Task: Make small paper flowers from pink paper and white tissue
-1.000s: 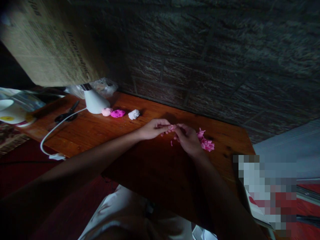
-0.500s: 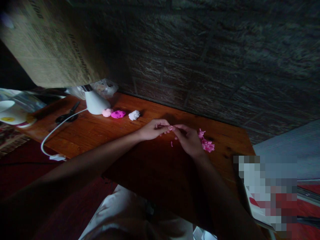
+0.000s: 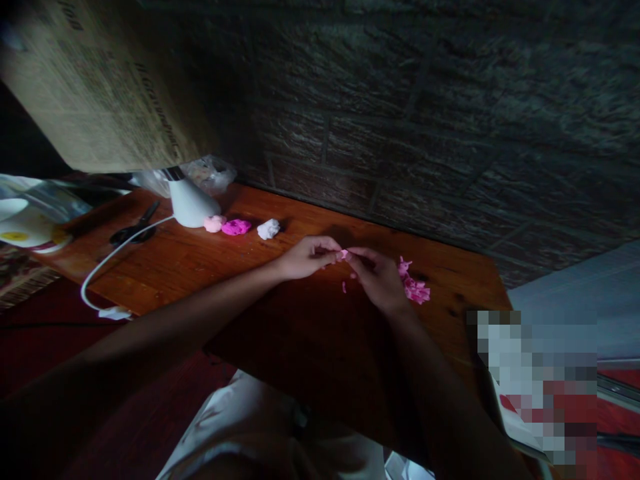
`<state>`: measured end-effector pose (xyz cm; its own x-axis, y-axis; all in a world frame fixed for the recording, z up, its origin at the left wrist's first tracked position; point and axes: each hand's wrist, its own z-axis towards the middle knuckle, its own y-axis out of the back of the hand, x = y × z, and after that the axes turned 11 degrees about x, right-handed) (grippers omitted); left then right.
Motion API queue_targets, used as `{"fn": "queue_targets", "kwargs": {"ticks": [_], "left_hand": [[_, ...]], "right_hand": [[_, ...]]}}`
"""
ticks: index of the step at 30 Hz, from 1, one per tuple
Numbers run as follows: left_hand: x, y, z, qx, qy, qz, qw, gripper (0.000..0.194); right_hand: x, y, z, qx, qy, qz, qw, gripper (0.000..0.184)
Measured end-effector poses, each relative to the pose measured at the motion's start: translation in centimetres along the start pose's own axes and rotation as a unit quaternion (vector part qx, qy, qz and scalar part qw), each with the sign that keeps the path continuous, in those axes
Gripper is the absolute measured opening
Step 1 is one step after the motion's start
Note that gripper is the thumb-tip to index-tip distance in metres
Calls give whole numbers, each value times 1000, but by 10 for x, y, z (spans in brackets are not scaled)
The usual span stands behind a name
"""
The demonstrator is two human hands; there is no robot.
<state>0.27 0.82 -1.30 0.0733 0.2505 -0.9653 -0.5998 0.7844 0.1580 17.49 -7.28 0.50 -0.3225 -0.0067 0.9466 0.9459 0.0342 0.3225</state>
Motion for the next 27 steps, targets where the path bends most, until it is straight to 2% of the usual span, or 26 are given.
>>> {"fn": "queue_targets", "kwargs": {"ticks": [9, 16, 27], "left_hand": [[-4, 3, -2, 28, -17, 32, 999, 7], [-1, 2, -1, 26, -13, 43, 999, 9], [4, 0, 0, 32, -9, 22, 999, 13]], "right_hand": [[1, 1, -1, 16, 22, -43, 999, 37], [-1, 2, -1, 16, 35, -53, 998, 44], [-1, -1, 0, 19, 51, -131, 990, 50]]}}
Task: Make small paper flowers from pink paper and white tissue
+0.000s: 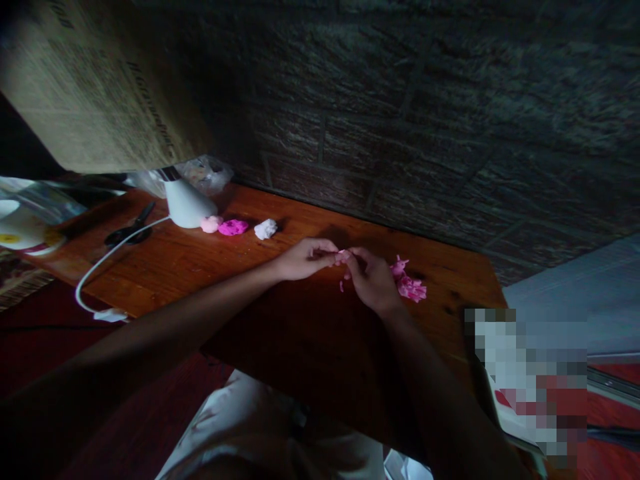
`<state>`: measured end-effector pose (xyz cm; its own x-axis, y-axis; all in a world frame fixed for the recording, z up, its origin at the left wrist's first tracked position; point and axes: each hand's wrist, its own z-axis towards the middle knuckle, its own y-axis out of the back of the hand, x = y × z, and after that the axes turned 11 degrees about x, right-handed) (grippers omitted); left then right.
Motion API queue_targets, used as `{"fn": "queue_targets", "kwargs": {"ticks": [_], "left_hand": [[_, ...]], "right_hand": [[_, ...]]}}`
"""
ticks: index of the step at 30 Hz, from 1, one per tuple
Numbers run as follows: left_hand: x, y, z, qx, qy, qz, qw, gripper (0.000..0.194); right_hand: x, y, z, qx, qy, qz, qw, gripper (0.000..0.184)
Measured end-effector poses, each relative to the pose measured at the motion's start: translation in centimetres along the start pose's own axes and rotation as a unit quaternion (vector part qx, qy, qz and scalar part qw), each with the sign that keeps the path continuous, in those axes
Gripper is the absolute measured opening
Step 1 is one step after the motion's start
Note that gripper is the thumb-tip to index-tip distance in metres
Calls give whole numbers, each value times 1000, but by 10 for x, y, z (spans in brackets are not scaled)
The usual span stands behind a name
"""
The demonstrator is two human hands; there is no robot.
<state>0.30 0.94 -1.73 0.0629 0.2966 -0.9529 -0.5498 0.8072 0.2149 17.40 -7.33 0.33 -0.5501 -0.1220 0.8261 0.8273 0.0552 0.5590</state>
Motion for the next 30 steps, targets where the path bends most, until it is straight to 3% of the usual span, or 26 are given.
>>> {"fn": "queue_targets", "kwargs": {"ticks": [10, 18, 23, 30], "left_hand": [[-2, 1, -1, 5, -10, 30, 999, 9], [-1, 0, 0, 8, 11, 16, 1000, 11], [-1, -1, 0, 7, 6, -2, 1000, 13], [0, 2, 1, -18, -6, -10, 1000, 10]], "right_hand": [[-2, -1, 1, 5, -27, 121, 992, 45], [-1, 3, 1, 15, -19, 74, 997, 42], [-1, 1, 0, -16, 2, 26, 1000, 39], [0, 0, 1, -38, -7, 119, 992, 38]]}}
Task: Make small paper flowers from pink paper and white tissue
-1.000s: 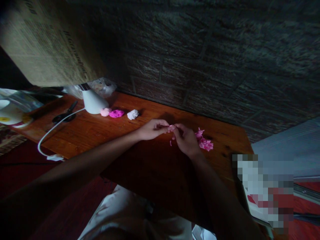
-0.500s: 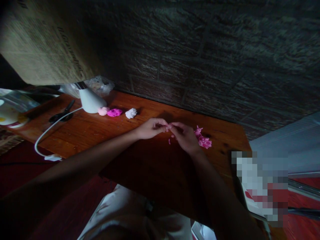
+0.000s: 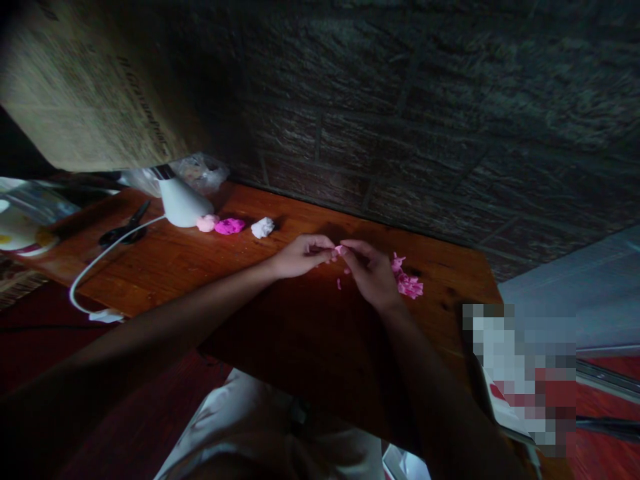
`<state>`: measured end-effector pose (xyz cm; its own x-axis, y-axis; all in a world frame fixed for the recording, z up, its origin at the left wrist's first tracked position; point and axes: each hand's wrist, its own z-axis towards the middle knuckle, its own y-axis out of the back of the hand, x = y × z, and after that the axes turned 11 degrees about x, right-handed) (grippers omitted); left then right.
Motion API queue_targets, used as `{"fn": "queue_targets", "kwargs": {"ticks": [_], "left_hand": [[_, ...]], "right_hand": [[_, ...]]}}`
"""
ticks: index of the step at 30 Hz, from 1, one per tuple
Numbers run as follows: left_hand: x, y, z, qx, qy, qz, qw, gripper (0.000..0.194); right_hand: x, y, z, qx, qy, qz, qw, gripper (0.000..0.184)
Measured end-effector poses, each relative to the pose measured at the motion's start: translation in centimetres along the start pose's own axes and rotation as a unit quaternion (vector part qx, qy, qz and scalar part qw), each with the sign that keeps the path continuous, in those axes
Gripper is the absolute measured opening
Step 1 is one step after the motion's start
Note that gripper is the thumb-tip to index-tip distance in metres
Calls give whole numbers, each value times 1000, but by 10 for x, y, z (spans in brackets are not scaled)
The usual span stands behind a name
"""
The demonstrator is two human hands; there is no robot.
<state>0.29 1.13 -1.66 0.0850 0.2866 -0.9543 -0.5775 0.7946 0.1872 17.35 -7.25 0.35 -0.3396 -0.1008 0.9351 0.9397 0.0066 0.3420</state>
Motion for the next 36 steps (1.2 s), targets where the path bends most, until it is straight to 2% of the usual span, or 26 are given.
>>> {"fn": "queue_targets", "kwargs": {"ticks": [8, 15, 23, 31, 36], "left_hand": [[-1, 0, 0, -22, -18, 2, 1000, 21], [1, 0, 0, -27, -14, 45, 999, 16], [-2, 0, 1, -26, -10, 28, 999, 11], [0, -1, 0, -21, -12, 42, 999, 10], [1, -1, 0, -32, -20, 15, 999, 14]], "right_hand": [[1, 1, -1, -6, -19, 13, 1000, 34], [1, 0, -1, -5, -14, -13, 1000, 35], [-1, -1, 0, -5, -28, 1, 1000, 40], [1, 1, -1, 18, -1, -12, 1000, 34], [-2, 2, 0, 9, -7, -19, 1000, 36]]}}
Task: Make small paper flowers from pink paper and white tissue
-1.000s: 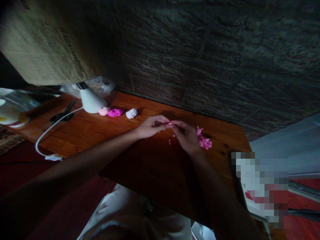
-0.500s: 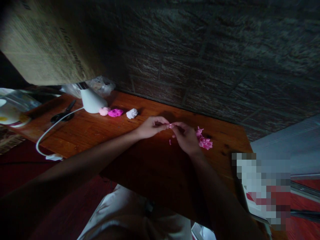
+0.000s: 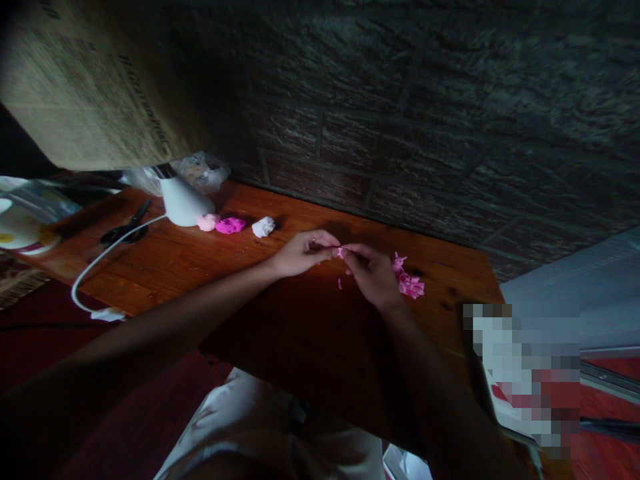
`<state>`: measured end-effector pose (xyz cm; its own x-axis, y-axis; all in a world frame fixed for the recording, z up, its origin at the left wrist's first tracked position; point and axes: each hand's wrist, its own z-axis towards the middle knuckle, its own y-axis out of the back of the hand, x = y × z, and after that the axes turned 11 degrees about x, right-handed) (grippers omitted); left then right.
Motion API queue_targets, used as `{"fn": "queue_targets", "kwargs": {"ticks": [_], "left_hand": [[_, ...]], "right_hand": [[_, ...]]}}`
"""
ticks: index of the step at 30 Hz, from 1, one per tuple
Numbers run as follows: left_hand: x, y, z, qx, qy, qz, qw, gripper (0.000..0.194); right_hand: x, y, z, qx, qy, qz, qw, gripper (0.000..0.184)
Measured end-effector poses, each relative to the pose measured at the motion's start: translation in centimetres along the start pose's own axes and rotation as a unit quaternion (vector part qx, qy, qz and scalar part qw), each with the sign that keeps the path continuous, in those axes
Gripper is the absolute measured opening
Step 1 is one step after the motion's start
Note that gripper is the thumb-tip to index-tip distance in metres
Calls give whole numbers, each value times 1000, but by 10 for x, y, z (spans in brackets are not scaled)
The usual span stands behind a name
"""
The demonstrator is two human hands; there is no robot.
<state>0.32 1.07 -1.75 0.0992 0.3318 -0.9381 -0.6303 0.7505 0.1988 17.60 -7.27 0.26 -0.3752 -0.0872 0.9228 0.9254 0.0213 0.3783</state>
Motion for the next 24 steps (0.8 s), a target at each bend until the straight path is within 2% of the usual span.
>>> {"fn": "queue_targets", "kwargs": {"ticks": [3, 7, 12, 19, 24], "left_hand": [[-1, -1, -1, 1, -22, -1, 1000, 20], [-4, -1, -3, 7, -53, 50, 997, 20], [-7, 0, -4, -10, -36, 91, 995, 15], [-6, 2, -2, -25, -25, 91, 995, 13], [0, 2, -1, -34, -29, 81, 996, 14]], "right_hand": [[0, 0, 0, -7, -7, 8, 1000, 38], [3, 0, 0, -7, -25, 17, 1000, 41], [3, 1, 0, 1, -32, 39, 999, 40], [4, 0, -1, 4, -42, 33, 999, 43], [6, -1, -2, 4, -30, 17, 999, 38]]}}
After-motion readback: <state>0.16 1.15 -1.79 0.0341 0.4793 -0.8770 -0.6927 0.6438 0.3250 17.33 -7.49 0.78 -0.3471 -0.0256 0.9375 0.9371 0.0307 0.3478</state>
